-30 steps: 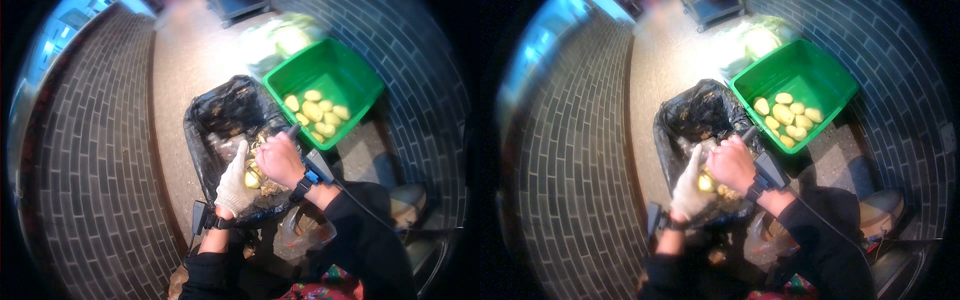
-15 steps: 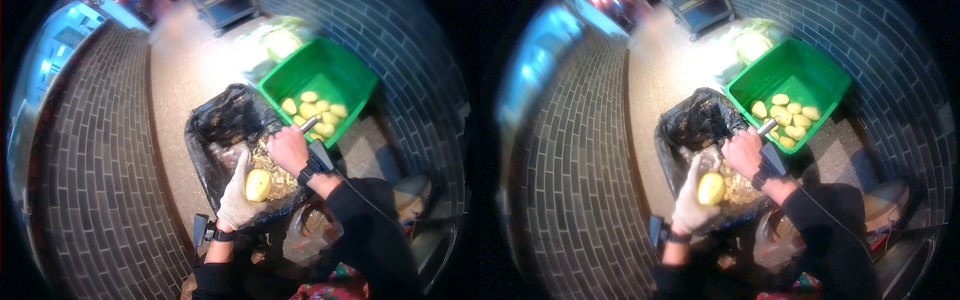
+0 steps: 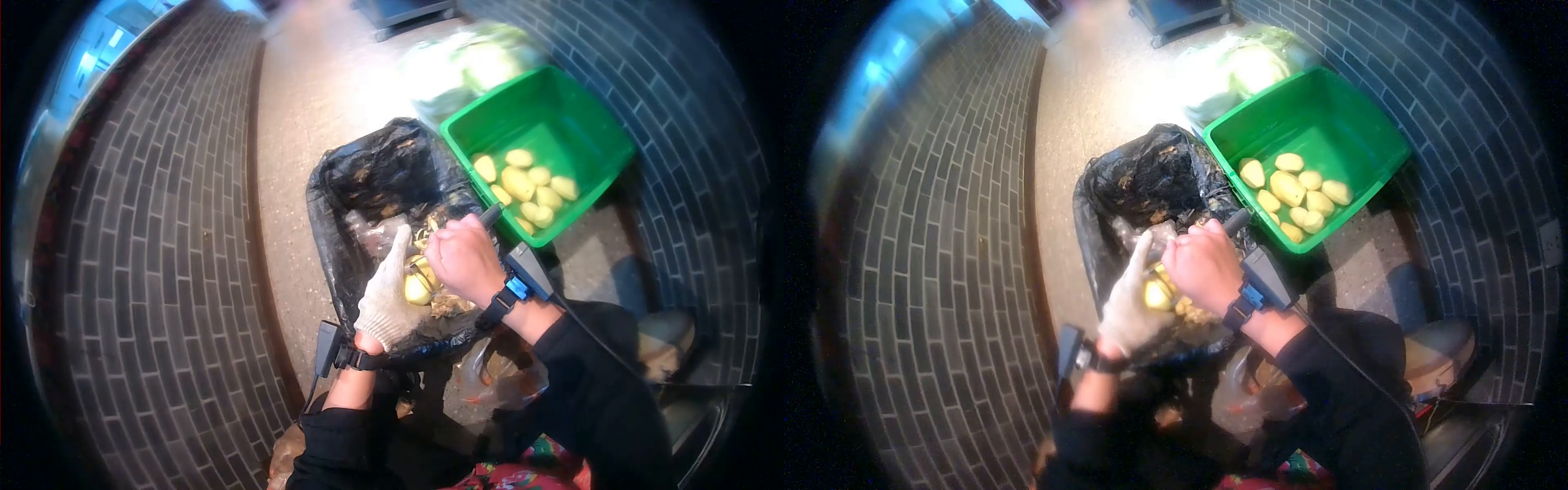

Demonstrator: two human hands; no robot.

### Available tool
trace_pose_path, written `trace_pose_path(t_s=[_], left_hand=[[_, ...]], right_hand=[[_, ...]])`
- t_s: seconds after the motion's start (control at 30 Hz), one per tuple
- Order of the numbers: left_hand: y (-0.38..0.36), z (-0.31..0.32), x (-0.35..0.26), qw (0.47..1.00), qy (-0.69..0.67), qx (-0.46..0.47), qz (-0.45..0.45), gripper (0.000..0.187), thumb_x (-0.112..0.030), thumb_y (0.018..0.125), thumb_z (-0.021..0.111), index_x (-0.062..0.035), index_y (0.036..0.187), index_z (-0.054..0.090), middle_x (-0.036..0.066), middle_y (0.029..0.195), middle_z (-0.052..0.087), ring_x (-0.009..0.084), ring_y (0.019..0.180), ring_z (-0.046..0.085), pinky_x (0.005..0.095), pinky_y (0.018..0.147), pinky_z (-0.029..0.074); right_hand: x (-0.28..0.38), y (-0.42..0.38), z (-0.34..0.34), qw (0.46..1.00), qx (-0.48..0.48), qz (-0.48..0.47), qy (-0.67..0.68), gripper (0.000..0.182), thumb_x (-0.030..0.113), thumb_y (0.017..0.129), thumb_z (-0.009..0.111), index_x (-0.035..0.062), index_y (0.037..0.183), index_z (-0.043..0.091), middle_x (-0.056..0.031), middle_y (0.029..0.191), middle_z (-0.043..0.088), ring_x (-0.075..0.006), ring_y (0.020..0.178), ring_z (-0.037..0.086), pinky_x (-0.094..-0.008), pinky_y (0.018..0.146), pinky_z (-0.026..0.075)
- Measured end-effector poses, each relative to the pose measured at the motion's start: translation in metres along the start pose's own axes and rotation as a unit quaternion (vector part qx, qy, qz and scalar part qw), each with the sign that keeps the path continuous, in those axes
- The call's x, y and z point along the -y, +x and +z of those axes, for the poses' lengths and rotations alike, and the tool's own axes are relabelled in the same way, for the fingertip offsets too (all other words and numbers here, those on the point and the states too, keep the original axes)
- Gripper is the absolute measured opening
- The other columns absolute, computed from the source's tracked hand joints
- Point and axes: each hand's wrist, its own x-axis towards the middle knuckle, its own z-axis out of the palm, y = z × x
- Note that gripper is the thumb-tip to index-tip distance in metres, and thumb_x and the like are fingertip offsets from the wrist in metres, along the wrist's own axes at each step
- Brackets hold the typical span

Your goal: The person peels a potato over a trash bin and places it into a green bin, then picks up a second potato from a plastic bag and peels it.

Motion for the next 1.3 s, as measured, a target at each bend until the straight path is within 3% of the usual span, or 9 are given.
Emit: trace_pose_path(t_s=[0.1, 0.17, 0.23, 0.4, 0.67, 1.0, 1.1, 1.23, 1.3], left_hand=[[0.000, 0.003, -0.002, 1.000, 0.018, -0.001, 0.022, 0.104, -0.006, 0.068, 0.080, -0.0087, 0.155, 0.023, 0.023, 0.139, 0.052, 0.0389, 0.119, 0.058, 0.0423, 0.097, 0.050], [-0.002, -0.001, -0.013, 0.998, 0.025, 0.024, -0.057, 0.106, -0.005, 0.067, 0.079, -0.0073, 0.156, 0.021, 0.024, 0.142, 0.049, 0.0386, 0.124, 0.055, 0.0408, 0.101, 0.047], [-0.008, -0.006, -0.022, 1.000, -0.008, 0.014, -0.002, 0.107, -0.005, 0.066, 0.078, -0.0072, 0.156, 0.020, 0.024, 0.141, 0.049, 0.0390, 0.126, 0.054, 0.0405, 0.103, 0.046], [-0.005, -0.007, -0.012, 0.997, -0.003, -0.028, 0.069, 0.112, -0.005, 0.064, 0.079, -0.0083, 0.157, 0.016, 0.023, 0.138, 0.053, 0.0397, 0.125, 0.054, 0.0405, 0.103, 0.046], [0.005, -0.006, -0.003, 0.997, -0.056, -0.029, -0.046, 0.105, -0.007, 0.066, 0.079, -0.0084, 0.154, 0.022, 0.024, 0.132, 0.057, 0.0404, 0.118, 0.058, 0.0416, 0.099, 0.049], [0.002, 0.002, 0.000, 0.999, -0.027, -0.029, -0.031, 0.103, -0.007, 0.066, 0.079, -0.0028, 0.152, 0.024, 0.024, 0.137, 0.053, 0.0358, 0.122, 0.057, 0.0388, 0.101, 0.047], [-0.003, 0.000, -0.001, 0.954, -0.300, -0.014, -0.006, 0.104, -0.001, 0.063, 0.078, -0.0026, 0.152, 0.025, 0.017, 0.135, 0.054, 0.0263, 0.119, 0.056, 0.0346, 0.103, 0.045], [0.000, -0.003, 0.004, 0.973, -0.223, -0.055, -0.005, 0.096, 0.002, 0.065, 0.079, -0.0019, 0.148, 0.032, 0.014, 0.131, 0.056, 0.0240, 0.117, 0.057, 0.0329, 0.102, 0.046], [0.005, -0.003, 0.014, 0.920, -0.384, -0.029, -0.073, 0.074, -0.006, 0.074, 0.079, -0.0032, 0.140, 0.045, 0.011, 0.126, 0.059, 0.0219, 0.114, 0.059, 0.0343, 0.100, 0.049]], right_hand=[[-0.009, 0.000, 0.004, 0.998, -0.035, -0.020, -0.047, 0.033, 0.012, 0.087, 0.056, 0.0069, 0.055, 0.058, -0.0088, 0.060, 0.060, -0.0277, 0.065, 0.057, -0.0407, 0.071, 0.042], [-0.016, 0.001, 0.003, 0.996, -0.033, -0.021, -0.082, 0.033, 0.012, 0.087, 0.056, 0.0073, 0.054, 0.059, -0.0080, 0.060, 0.060, -0.0268, 0.065, 0.057, -0.0409, 0.071, 0.042], [-0.033, 0.003, 0.002, 0.978, -0.021, -0.048, -0.202, 0.034, 0.013, 0.086, 0.057, 0.0081, 0.053, 0.060, -0.0065, 0.058, 0.060, -0.0248, 0.065, 0.058, -0.0416, 0.072, 0.042], [-0.027, 0.007, -0.008, 0.982, 0.026, 0.008, -0.188, 0.034, 0.015, 0.089, 0.053, 0.0073, 0.056, 0.061, -0.0075, 0.062, 0.063, -0.0255, 0.068, 0.058, -0.0422, 0.072, 0.042], [0.005, 0.007, -0.010, 0.998, 0.024, 0.036, -0.048, 0.036, 0.017, 0.092, 0.052, 0.0067, 0.059, 0.063, -0.0094, 0.065, 0.064, -0.0277, 0.071, 0.060, -0.0434, 0.074, 0.042], [-0.020, 0.000, 0.005, 0.996, -0.065, -0.005, -0.059, 0.036, 0.014, 0.090, 0.053, 0.0063, 0.054, 0.056, -0.0088, 0.061, 0.059, -0.0268, 0.068, 0.057, -0.0415, 0.071, 0.041], [-0.033, 0.006, -0.001, 0.983, -0.059, 0.025, -0.174, 0.038, 0.015, 0.090, 0.053, 0.0068, 0.053, 0.057, -0.0080, 0.061, 0.061, -0.0262, 0.068, 0.057, -0.0414, 0.072, 0.041], [-0.019, 0.010, -0.008, 0.993, -0.040, 0.041, -0.100, 0.041, 0.017, 0.093, 0.051, 0.0061, 0.054, 0.056, -0.0110, 0.061, 0.060, -0.0294, 0.068, 0.057, -0.0423, 0.071, 0.041], [-0.015, 0.009, -0.007, 0.992, -0.012, 0.127, -0.004, 0.044, 0.020, 0.096, 0.048, 0.0048, 0.055, 0.056, -0.0147, 0.062, 0.059, -0.0332, 0.069, 0.057, -0.0437, 0.072, 0.041]])
